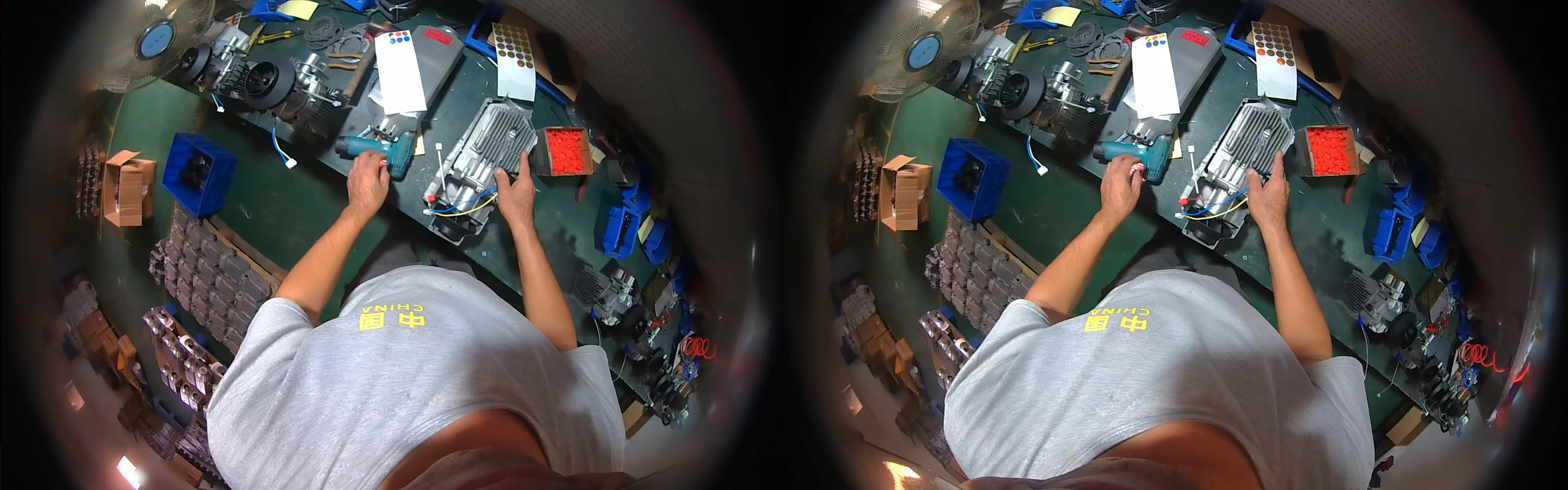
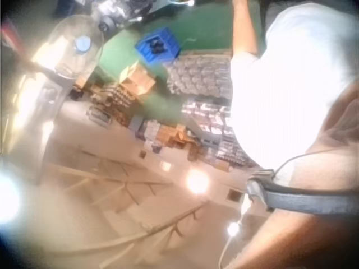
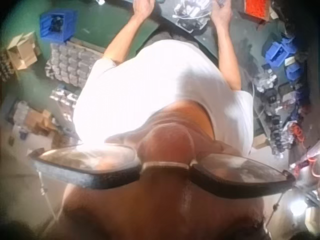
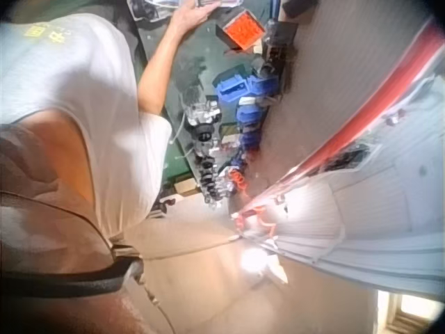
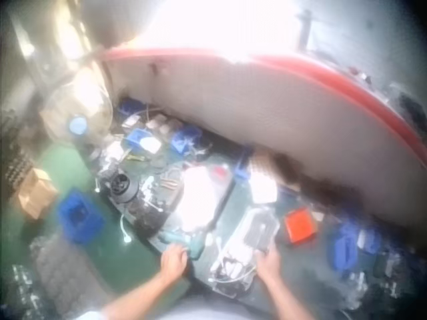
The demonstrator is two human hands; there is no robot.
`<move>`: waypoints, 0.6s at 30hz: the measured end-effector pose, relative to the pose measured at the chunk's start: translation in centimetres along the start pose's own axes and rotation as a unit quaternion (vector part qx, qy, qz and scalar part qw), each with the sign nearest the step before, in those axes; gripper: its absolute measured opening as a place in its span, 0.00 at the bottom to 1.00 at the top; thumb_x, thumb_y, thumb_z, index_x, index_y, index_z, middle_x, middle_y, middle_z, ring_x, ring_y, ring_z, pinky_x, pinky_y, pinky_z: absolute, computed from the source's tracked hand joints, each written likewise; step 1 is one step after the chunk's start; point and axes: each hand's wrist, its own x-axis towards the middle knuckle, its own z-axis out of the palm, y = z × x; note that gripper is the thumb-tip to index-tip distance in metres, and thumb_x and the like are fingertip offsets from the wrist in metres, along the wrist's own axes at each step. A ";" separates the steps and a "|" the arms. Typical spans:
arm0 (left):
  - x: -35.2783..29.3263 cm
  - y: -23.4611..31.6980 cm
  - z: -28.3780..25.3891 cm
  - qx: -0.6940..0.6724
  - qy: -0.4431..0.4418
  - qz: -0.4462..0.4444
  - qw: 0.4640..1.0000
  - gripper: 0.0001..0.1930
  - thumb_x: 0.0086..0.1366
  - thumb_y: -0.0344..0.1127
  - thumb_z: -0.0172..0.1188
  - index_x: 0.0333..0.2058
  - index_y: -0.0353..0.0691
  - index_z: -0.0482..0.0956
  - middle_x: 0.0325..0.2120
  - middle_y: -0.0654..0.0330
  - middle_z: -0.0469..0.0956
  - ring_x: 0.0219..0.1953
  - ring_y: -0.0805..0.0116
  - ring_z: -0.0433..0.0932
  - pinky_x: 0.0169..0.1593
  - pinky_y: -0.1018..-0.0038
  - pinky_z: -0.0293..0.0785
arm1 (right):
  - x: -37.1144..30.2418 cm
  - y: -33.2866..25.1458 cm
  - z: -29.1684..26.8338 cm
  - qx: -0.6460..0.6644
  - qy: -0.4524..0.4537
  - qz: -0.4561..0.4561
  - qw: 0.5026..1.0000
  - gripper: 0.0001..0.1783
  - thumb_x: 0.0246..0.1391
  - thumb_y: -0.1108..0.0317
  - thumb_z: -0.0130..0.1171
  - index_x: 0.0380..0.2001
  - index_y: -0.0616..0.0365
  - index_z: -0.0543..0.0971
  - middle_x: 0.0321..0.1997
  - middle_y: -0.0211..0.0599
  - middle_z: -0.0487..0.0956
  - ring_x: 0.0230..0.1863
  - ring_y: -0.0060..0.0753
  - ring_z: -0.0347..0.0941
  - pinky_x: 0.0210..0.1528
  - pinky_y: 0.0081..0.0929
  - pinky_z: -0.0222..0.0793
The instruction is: The person assembles an electronic device on a workbench. They connect wires to a motor, attach a heatsink, and use a power drill to secure components. The person also handles a metal casing and various small parts.
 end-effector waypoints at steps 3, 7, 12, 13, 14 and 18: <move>3.1 -3.2 0.3 0.078 0.007 0.029 0.996 0.14 0.60 0.27 0.61 0.46 0.36 0.80 0.48 0.49 0.77 0.52 0.47 0.74 0.56 0.54 0.69 | 0.0 0.2 0.0 0.016 -0.004 0.006 1.000 0.45 0.56 0.60 0.64 0.68 0.75 0.58 0.66 0.69 0.69 0.67 0.61 0.67 0.69 0.40 0.61; 7.4 -7.7 3.0 0.120 -0.004 -0.027 0.992 0.09 0.58 0.28 0.61 0.39 0.37 0.79 0.40 0.47 0.80 0.45 0.43 0.77 0.49 0.51 0.73 | 0.1 -0.2 0.0 -0.004 -0.005 -0.009 1.000 0.44 0.56 0.59 0.64 0.68 0.76 0.59 0.64 0.70 0.70 0.65 0.62 0.69 0.67 0.40 0.63; 10.7 -8.2 3.5 0.148 -0.093 -0.119 0.977 0.07 0.59 0.31 0.59 0.36 0.37 0.80 0.39 0.43 0.82 0.46 0.42 0.81 0.49 0.52 0.77 | 0.1 -0.3 -0.4 -0.001 -0.001 -0.011 1.000 0.43 0.56 0.60 0.63 0.67 0.76 0.60 0.64 0.69 0.71 0.65 0.60 0.70 0.67 0.40 0.64; 11.0 -8.3 3.5 0.160 -0.113 -0.126 0.972 0.08 0.60 0.31 0.59 0.37 0.38 0.81 0.40 0.44 0.82 0.47 0.43 0.81 0.49 0.53 0.77 | 0.0 -0.3 -0.3 0.003 -0.006 0.006 1.000 0.43 0.56 0.61 0.63 0.67 0.76 0.60 0.64 0.69 0.71 0.65 0.59 0.70 0.67 0.39 0.64; 11.2 -8.3 3.6 0.171 -0.131 -0.134 0.967 0.08 0.60 0.31 0.59 0.38 0.38 0.82 0.41 0.45 0.83 0.48 0.44 0.81 0.50 0.54 0.77 | 0.0 -0.3 -0.3 0.003 -0.006 0.006 1.000 0.43 0.56 0.61 0.63 0.67 0.76 0.60 0.64 0.69 0.71 0.66 0.59 0.70 0.67 0.39 0.64; 12.3 -9.2 3.6 0.208 -0.198 -0.153 0.946 0.11 0.62 0.33 0.59 0.41 0.40 0.85 0.45 0.48 0.83 0.51 0.49 0.81 0.53 0.58 0.78 | 0.2 -0.7 -0.2 0.000 0.004 -0.012 1.000 0.43 0.56 0.61 0.64 0.68 0.75 0.60 0.62 0.66 0.73 0.63 0.53 0.72 0.64 0.36 0.66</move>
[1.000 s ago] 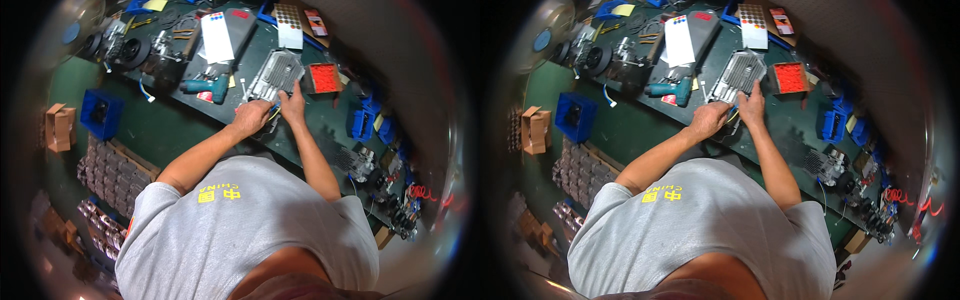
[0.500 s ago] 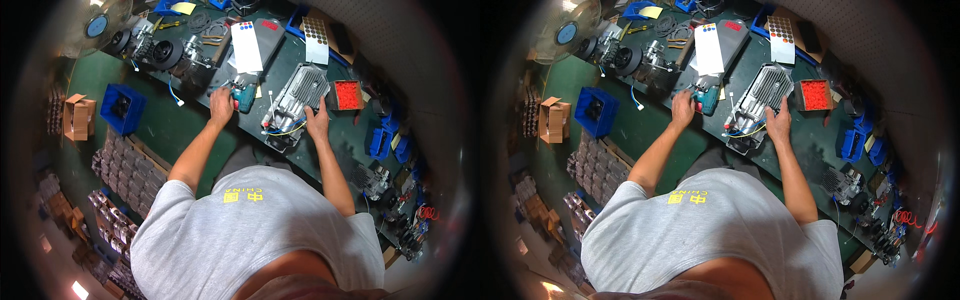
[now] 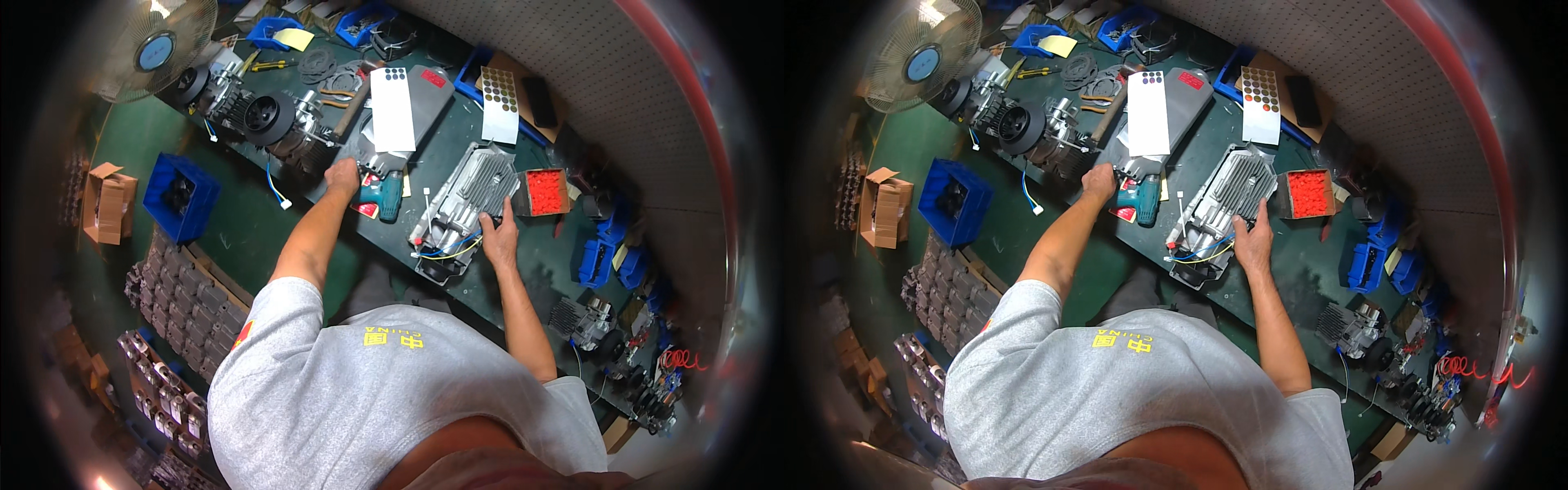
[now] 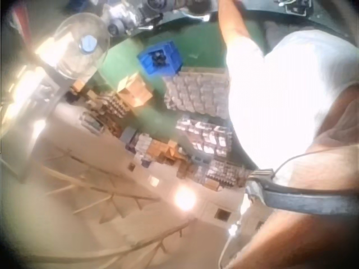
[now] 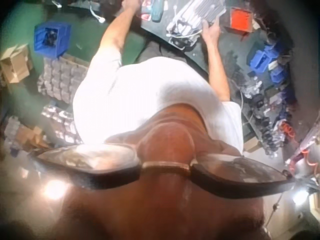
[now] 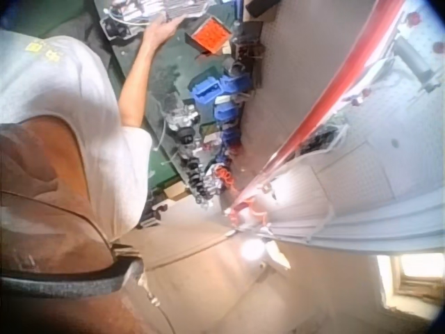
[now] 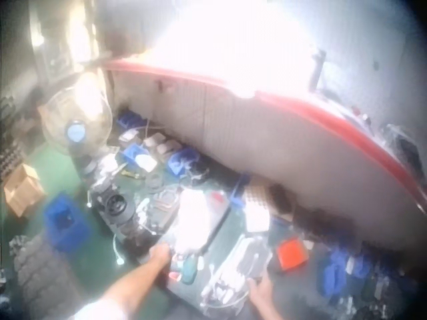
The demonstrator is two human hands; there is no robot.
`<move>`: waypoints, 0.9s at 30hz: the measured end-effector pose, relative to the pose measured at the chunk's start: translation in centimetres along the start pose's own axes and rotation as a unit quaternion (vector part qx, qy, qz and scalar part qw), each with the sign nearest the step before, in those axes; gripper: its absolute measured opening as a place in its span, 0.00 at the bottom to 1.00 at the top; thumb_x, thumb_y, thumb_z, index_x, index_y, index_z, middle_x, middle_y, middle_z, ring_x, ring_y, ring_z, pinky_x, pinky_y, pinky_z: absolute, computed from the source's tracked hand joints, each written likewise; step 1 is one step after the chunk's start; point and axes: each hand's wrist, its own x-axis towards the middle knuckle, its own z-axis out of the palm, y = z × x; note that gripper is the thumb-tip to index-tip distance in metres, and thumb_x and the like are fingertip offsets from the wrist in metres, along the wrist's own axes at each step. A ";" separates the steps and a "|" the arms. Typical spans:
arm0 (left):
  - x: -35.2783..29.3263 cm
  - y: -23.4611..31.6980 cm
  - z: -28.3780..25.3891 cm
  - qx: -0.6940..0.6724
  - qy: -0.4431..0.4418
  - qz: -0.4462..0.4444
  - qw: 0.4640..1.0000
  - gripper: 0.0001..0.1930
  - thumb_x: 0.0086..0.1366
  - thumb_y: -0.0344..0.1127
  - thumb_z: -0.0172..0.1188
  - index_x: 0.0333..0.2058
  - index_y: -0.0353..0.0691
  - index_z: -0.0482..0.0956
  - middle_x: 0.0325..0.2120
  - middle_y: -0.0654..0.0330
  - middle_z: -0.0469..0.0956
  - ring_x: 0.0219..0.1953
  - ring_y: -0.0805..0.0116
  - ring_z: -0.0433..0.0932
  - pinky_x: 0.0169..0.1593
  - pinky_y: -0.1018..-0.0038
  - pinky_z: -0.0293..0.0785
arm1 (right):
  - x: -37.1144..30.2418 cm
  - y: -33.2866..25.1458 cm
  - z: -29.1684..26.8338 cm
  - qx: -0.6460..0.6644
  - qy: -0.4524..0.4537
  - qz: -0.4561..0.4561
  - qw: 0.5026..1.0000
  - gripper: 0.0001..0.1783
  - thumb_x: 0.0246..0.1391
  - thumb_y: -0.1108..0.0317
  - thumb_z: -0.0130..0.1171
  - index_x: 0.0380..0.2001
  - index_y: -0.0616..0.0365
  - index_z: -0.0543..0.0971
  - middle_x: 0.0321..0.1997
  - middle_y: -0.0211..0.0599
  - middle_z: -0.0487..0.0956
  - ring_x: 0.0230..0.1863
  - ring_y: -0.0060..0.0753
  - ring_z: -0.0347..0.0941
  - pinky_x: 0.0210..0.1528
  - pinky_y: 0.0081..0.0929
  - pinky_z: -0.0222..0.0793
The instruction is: The person assembles an electronic device on a workbench. They connect wires to a motor, attach a heatsink, and use a power drill to secure components. The person also handles a metal casing and various small parts.
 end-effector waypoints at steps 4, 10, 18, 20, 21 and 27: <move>-0.5 0.3 -1.2 0.009 -0.035 0.027 0.999 0.11 0.61 0.35 0.62 0.41 0.39 0.84 0.45 0.47 0.83 0.51 0.48 0.81 0.53 0.58 0.78 | -0.2 0.7 0.1 -0.002 0.014 -0.009 1.000 0.43 0.56 0.61 0.64 0.68 0.76 0.60 0.59 0.64 0.76 0.59 0.47 0.76 0.61 0.34 0.68; -2.5 -2.1 -2.6 -0.009 0.018 0.078 0.997 0.13 0.58 0.37 0.64 0.39 0.37 0.80 0.39 0.46 0.83 0.46 0.45 0.81 0.50 0.54 0.77 | -0.1 -0.4 -0.1 0.030 -0.013 0.010 0.999 0.42 0.56 0.63 0.64 0.67 0.78 0.60 0.60 0.68 0.74 0.63 0.56 0.73 0.64 0.38 0.67; -11.1 -2.3 -3.9 -0.157 0.062 -0.021 0.985 0.14 0.61 0.42 0.59 0.36 0.35 0.78 0.33 0.42 0.82 0.41 0.39 0.80 0.45 0.49 0.75 | -0.1 1.4 0.3 0.026 0.001 0.013 1.000 0.43 0.56 0.59 0.65 0.67 0.74 0.61 0.65 0.67 0.70 0.66 0.60 0.69 0.67 0.41 0.64; -14.0 -3.2 -3.0 -0.236 0.086 -0.009 0.968 0.14 0.61 0.41 0.61 0.37 0.35 0.79 0.29 0.43 0.80 0.36 0.41 0.81 0.40 0.52 0.75 | -0.1 1.9 0.5 0.035 0.002 0.017 0.999 0.43 0.55 0.59 0.65 0.68 0.72 0.61 0.65 0.66 0.70 0.66 0.60 0.69 0.67 0.41 0.64; -15.4 -3.4 -2.8 -0.262 0.084 -0.012 0.961 0.13 0.62 0.40 0.60 0.36 0.34 0.79 0.27 0.46 0.80 0.32 0.48 0.81 0.38 0.57 0.75 | -0.1 2.1 0.6 0.038 0.004 0.019 0.999 0.43 0.55 0.58 0.65 0.68 0.71 0.61 0.65 0.66 0.70 0.66 0.60 0.69 0.67 0.41 0.64; -22.5 1.2 -8.0 -0.577 0.024 0.033 0.816 0.08 0.68 0.36 0.58 0.39 0.37 0.77 0.23 0.65 0.74 0.25 0.76 0.71 0.30 0.77 0.68 | -0.3 2.6 1.1 0.036 0.040 -0.013 0.998 0.43 0.55 0.60 0.66 0.68 0.69 0.62 0.61 0.63 0.75 0.61 0.55 0.73 0.63 0.40 0.66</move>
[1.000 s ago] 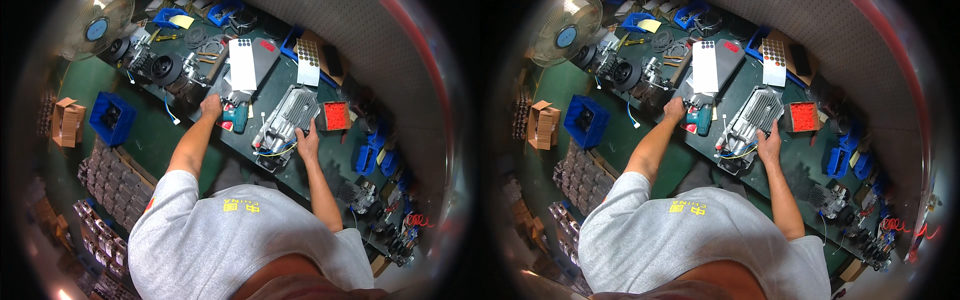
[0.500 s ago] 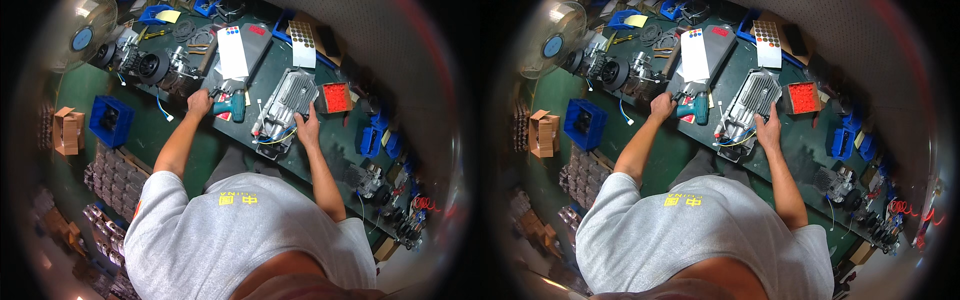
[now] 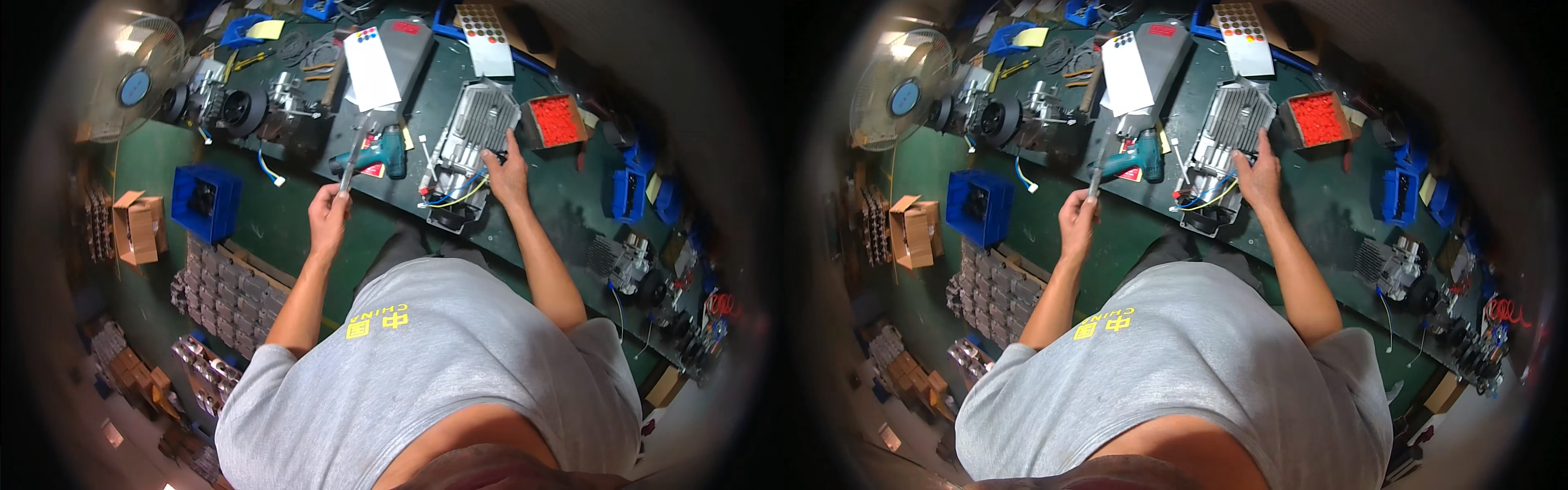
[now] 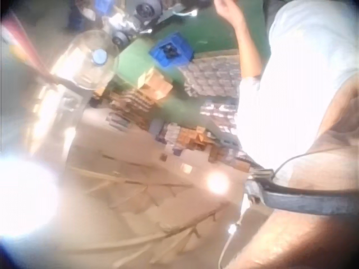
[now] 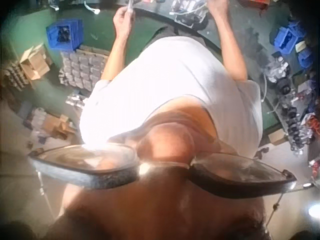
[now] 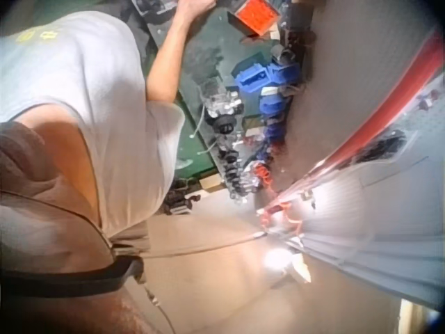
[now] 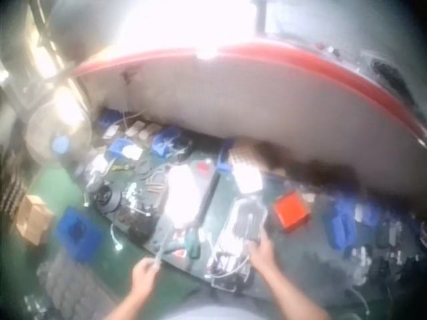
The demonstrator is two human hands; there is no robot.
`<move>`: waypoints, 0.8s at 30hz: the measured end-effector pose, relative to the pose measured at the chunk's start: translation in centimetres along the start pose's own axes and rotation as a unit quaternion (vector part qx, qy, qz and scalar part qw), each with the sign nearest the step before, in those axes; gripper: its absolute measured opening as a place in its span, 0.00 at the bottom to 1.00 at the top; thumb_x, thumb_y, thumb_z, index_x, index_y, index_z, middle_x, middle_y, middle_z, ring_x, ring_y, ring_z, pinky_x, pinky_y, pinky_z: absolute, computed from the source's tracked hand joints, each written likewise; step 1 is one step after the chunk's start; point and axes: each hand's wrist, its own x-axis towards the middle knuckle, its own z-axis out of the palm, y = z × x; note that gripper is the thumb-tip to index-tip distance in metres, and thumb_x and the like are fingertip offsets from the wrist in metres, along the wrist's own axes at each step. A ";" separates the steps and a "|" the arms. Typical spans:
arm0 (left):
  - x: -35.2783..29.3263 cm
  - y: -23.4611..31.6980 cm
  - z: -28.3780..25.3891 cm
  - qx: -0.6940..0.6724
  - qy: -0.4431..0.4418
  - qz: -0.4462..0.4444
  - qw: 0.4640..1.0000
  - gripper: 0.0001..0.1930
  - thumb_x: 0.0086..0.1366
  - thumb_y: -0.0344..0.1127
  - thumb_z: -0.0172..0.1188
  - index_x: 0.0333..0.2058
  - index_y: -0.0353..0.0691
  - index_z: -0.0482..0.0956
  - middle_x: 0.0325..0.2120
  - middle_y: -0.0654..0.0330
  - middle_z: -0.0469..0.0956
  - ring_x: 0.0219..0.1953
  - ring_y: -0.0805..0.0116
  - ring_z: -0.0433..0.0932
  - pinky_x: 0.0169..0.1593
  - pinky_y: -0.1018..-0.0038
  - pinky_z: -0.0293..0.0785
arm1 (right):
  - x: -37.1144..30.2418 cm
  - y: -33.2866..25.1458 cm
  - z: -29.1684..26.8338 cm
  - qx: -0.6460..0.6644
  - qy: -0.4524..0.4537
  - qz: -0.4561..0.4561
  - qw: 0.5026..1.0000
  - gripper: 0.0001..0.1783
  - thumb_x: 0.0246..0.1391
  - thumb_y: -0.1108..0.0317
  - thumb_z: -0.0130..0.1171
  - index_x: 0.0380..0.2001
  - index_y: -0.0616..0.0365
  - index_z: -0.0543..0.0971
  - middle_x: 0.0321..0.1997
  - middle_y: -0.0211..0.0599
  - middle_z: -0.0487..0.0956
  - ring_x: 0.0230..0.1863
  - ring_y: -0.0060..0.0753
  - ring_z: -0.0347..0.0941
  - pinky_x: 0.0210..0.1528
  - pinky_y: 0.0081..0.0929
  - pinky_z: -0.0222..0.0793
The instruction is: The person assembles an electronic device on a workbench. They connect wires to a motor, attach a heatsink, and use a power drill to secure components. The person also handles a metal casing and various small parts.
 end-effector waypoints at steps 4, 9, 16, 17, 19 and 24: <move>-1.9 4.2 3.4 -0.099 -0.121 -0.009 0.988 0.12 0.71 0.35 0.56 0.49 0.38 0.73 0.23 0.67 0.71 0.23 0.79 0.68 0.26 0.80 0.63 | 0.0 -0.7 -0.4 -0.002 -0.009 0.016 1.000 0.44 0.54 0.58 0.66 0.68 0.69 0.62 0.63 0.64 0.73 0.62 0.62 0.70 0.66 0.44 0.63; -1.0 6.1 9.7 -0.076 -0.161 -0.025 0.984 0.11 0.75 0.38 0.54 0.48 0.39 0.71 0.21 0.72 0.66 0.22 0.85 0.61 0.24 0.83 0.57 | -0.2 -0.6 -0.3 0.029 0.007 -0.001 1.000 0.44 0.54 0.59 0.67 0.68 0.70 0.62 0.64 0.63 0.72 0.64 0.60 0.69 0.67 0.43 0.61; -1.3 4.0 13.4 0.015 -0.264 -0.161 0.951 0.11 0.77 0.41 0.49 0.48 0.40 0.72 0.22 0.69 0.67 0.20 0.81 0.63 0.21 0.80 0.57 | -0.5 -0.6 -0.2 0.047 0.012 0.008 0.999 0.44 0.53 0.57 0.67 0.69 0.66 0.63 0.66 0.59 0.71 0.65 0.58 0.67 0.68 0.43 0.58; -1.5 3.7 13.9 0.005 -0.263 -0.145 0.954 0.13 0.77 0.40 0.48 0.52 0.40 0.71 0.22 0.69 0.67 0.20 0.81 0.63 0.21 0.80 0.58 | -0.5 -0.5 -0.2 0.052 0.014 0.004 0.999 0.44 0.53 0.57 0.66 0.69 0.66 0.63 0.66 0.59 0.71 0.65 0.58 0.67 0.68 0.43 0.58; -2.0 3.3 14.7 -0.018 -0.258 -0.113 0.959 0.17 0.76 0.38 0.47 0.58 0.39 0.70 0.23 0.69 0.68 0.21 0.81 0.64 0.22 0.80 0.59 | -0.5 -0.3 0.0 0.019 0.039 -0.024 0.999 0.43 0.54 0.57 0.68 0.68 0.67 0.64 0.61 0.62 0.75 0.62 0.52 0.73 0.63 0.38 0.67; -2.1 4.4 15.7 -0.027 -0.256 -0.177 0.950 0.23 0.77 0.39 0.46 0.67 0.45 0.65 0.21 0.69 0.67 0.19 0.82 0.61 0.19 0.82 0.54 | -0.6 -0.4 -0.2 0.028 0.038 -0.023 0.999 0.43 0.54 0.57 0.68 0.68 0.66 0.64 0.63 0.62 0.74 0.63 0.55 0.71 0.65 0.40 0.64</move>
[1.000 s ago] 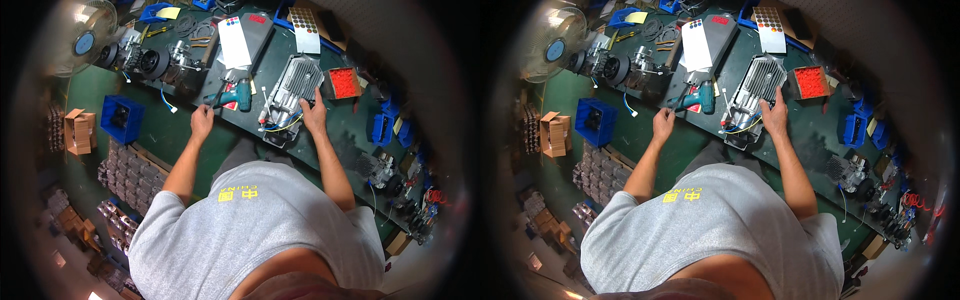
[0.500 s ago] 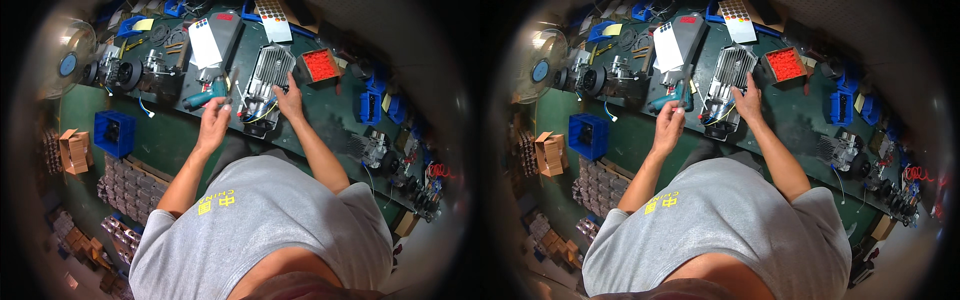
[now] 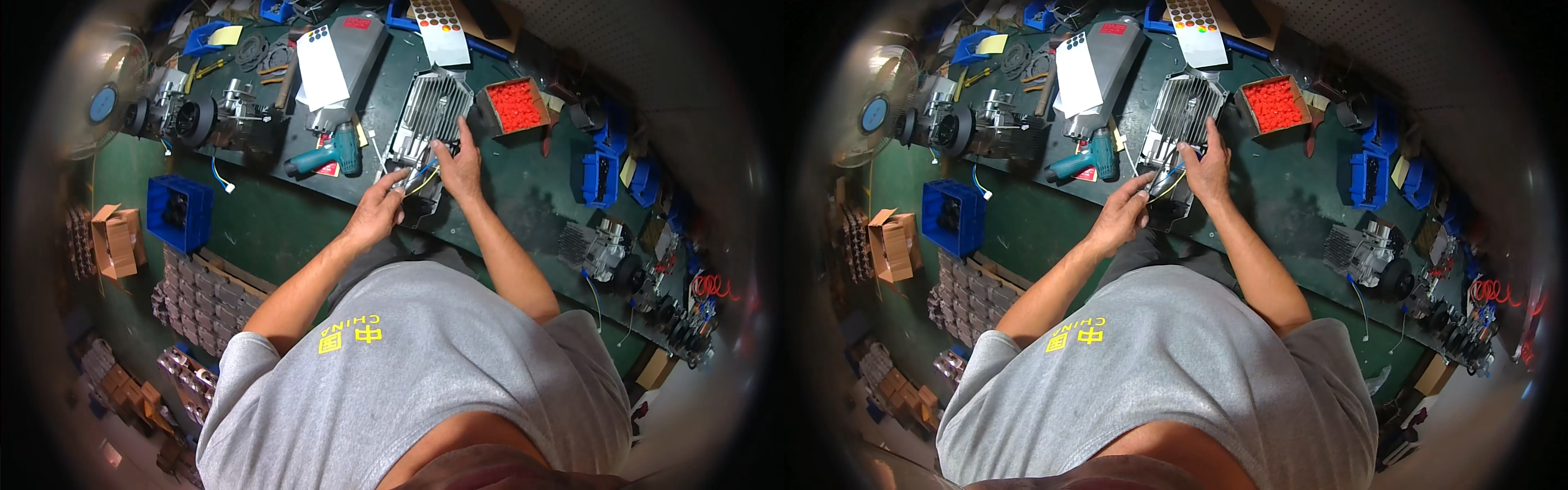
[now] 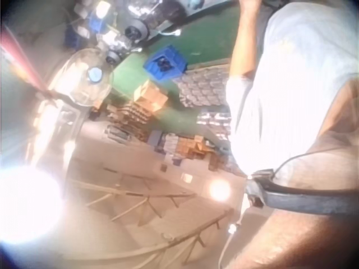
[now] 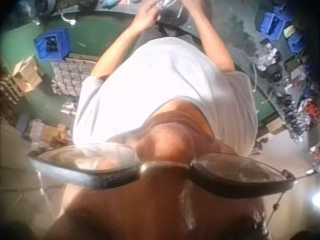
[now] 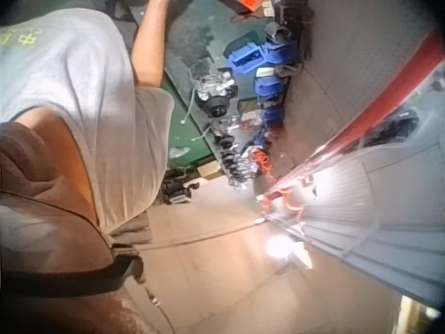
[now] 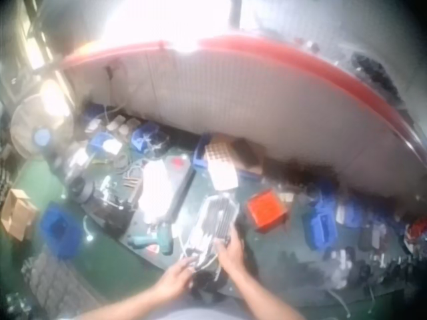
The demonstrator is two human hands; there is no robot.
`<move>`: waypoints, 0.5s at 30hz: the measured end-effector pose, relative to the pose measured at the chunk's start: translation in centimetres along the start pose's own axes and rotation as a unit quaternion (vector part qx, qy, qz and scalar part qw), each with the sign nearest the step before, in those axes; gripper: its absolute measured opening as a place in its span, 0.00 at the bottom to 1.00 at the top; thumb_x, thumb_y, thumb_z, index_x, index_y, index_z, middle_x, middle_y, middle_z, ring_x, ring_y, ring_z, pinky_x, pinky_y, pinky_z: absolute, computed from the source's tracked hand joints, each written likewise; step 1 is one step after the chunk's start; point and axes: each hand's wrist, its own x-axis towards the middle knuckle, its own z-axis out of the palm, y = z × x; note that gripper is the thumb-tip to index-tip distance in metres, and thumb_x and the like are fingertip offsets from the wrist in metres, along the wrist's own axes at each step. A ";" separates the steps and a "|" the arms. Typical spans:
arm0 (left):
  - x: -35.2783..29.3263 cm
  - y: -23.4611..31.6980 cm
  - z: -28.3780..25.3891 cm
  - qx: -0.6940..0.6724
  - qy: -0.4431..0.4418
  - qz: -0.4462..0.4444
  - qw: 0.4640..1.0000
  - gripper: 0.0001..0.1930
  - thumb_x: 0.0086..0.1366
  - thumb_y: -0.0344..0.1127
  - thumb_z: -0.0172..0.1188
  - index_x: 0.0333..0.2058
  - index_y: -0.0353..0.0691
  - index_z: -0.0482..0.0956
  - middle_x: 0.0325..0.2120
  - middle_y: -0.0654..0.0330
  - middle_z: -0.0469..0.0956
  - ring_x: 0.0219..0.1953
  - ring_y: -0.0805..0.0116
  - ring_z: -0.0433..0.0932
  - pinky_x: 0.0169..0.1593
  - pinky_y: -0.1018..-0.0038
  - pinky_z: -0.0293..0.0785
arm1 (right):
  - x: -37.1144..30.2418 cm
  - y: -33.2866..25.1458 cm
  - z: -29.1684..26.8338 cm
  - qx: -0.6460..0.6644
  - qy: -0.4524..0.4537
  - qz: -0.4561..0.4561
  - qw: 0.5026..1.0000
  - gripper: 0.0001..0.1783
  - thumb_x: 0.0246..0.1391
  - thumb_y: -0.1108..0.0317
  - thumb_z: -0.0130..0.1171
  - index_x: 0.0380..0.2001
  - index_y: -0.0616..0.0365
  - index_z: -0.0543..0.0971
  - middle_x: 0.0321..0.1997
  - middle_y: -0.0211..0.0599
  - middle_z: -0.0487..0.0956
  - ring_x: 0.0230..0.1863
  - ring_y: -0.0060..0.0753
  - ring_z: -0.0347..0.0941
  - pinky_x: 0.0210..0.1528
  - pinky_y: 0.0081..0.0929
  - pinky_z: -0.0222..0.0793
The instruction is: The person assembles an electronic device on a workbench. They connect wires to a motor, attach a heatsink, and use a power drill to secure components. The person also handles a metal casing and various small parts.
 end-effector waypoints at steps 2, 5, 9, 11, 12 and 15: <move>0.1 0.4 0.3 -0.037 0.004 -0.025 0.999 0.23 0.77 0.39 0.46 0.68 0.47 0.65 0.20 0.68 0.67 0.17 0.83 0.60 0.18 0.82 0.52 | 0.0 0.0 -0.1 0.004 0.000 -0.003 1.000 0.43 0.55 0.58 0.67 0.68 0.66 0.64 0.64 0.61 0.73 0.64 0.55 0.71 0.65 0.41 0.64; 0.4 0.6 0.5 -0.036 0.011 -0.034 0.999 0.24 0.77 0.40 0.46 0.68 0.47 0.64 0.20 0.68 0.68 0.15 0.83 0.57 0.17 0.82 0.51 | 0.1 -0.1 -0.2 0.006 -0.007 0.001 1.000 0.42 0.55 0.58 0.67 0.68 0.65 0.64 0.65 0.60 0.73 0.64 0.55 0.70 0.65 0.41 0.63; 0.5 1.2 0.8 -0.059 0.002 -0.048 0.997 0.24 0.77 0.38 0.46 0.69 0.45 0.64 0.21 0.67 0.70 0.15 0.82 0.59 0.17 0.82 0.52 | 0.1 -0.3 -0.3 0.001 -0.011 0.010 1.000 0.42 0.55 0.59 0.67 0.69 0.64 0.64 0.65 0.59 0.73 0.63 0.54 0.70 0.65 0.41 0.64; 0.6 1.4 0.8 -0.079 -0.008 -0.061 0.995 0.24 0.76 0.37 0.46 0.69 0.43 0.63 0.21 0.67 0.71 0.15 0.81 0.61 0.17 0.81 0.55 | 0.1 -0.2 -0.3 0.001 -0.010 0.010 1.000 0.42 0.55 0.59 0.67 0.69 0.64 0.64 0.65 0.59 0.73 0.63 0.54 0.71 0.64 0.41 0.65; 0.6 1.6 1.0 -0.085 -0.001 -0.063 0.994 0.24 0.77 0.37 0.46 0.69 0.45 0.63 0.22 0.67 0.71 0.14 0.82 0.59 0.17 0.81 0.54 | 0.1 -0.1 -0.2 0.002 -0.009 0.009 1.000 0.42 0.55 0.59 0.67 0.69 0.64 0.64 0.64 0.59 0.73 0.63 0.53 0.71 0.64 0.40 0.65; 0.6 2.0 1.9 -0.099 0.020 -0.070 0.992 0.25 0.77 0.37 0.45 0.70 0.48 0.61 0.22 0.66 0.72 0.13 0.83 0.56 0.16 0.82 0.51 | 0.0 -0.1 -0.2 0.008 -0.006 0.008 1.000 0.42 0.54 0.59 0.67 0.69 0.64 0.64 0.64 0.59 0.73 0.62 0.53 0.71 0.63 0.40 0.66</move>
